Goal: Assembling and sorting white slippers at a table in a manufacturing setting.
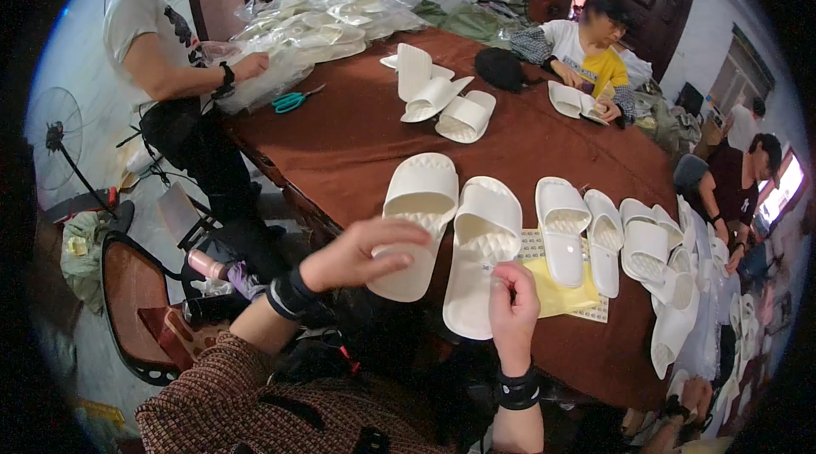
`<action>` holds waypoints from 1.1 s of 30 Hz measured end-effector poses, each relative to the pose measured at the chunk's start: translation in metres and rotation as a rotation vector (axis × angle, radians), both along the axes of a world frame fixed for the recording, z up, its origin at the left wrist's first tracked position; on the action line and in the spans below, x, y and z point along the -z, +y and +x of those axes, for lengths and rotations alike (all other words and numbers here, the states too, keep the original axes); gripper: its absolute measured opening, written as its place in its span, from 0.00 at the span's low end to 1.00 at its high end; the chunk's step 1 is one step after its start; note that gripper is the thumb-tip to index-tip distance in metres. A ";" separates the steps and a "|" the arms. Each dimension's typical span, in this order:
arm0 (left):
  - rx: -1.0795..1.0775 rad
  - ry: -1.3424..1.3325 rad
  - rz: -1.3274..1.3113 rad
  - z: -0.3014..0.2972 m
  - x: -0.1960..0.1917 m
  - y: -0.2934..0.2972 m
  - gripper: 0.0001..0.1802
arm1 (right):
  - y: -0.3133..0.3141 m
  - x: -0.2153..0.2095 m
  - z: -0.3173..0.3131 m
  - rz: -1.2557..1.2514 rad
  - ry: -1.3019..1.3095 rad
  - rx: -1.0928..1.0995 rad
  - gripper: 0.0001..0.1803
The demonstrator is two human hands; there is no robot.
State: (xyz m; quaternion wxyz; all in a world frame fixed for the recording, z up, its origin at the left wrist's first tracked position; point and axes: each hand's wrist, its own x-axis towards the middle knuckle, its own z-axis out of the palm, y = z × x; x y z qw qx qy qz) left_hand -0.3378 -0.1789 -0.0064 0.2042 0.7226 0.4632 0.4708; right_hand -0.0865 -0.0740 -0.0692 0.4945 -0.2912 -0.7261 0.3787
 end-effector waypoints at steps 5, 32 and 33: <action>-0.416 -0.130 0.089 -0.094 -0.003 0.014 0.17 | 0.002 0.000 0.002 -0.006 0.030 -0.009 0.07; -1.001 -0.325 -0.160 -0.262 0.059 0.047 0.42 | -0.002 -0.001 -0.001 -0.013 0.040 0.017 0.06; -1.014 -0.326 -0.143 -0.262 0.060 0.047 0.42 | -0.002 -0.001 -0.001 -0.011 0.040 0.014 0.06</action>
